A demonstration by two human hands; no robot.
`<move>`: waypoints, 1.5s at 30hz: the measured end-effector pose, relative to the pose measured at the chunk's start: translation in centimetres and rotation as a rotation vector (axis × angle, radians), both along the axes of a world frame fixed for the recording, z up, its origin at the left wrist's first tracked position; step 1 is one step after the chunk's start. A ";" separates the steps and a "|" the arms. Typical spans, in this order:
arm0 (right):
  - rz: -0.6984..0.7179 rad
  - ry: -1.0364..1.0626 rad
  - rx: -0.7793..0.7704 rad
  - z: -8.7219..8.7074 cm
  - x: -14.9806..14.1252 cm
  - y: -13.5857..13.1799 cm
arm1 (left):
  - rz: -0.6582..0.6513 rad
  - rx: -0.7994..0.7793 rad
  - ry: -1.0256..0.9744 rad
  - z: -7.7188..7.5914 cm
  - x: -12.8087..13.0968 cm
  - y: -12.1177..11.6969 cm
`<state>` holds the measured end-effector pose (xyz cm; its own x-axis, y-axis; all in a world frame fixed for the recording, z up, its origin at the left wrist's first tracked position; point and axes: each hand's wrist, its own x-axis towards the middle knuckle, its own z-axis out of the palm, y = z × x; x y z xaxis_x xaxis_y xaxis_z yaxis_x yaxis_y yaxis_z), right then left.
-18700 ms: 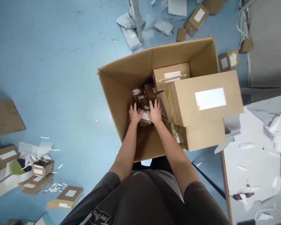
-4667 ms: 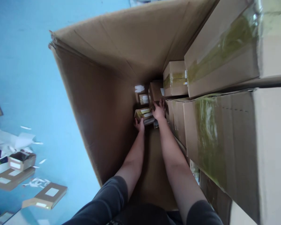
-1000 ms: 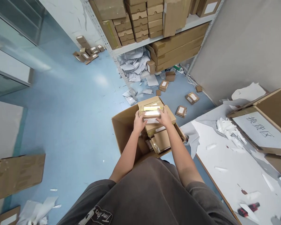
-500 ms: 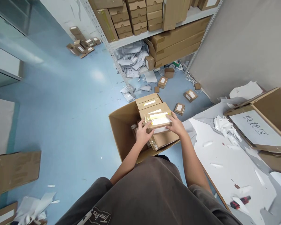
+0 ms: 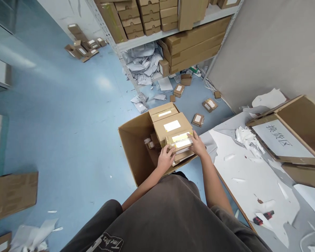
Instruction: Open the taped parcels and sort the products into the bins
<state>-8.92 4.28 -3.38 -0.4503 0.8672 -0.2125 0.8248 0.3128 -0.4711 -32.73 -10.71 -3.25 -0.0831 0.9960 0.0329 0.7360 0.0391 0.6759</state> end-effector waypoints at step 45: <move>0.064 0.026 0.315 2.4 -6.0 0.3 | 0.232 0.000 0.022 1.6 -7.5 0.3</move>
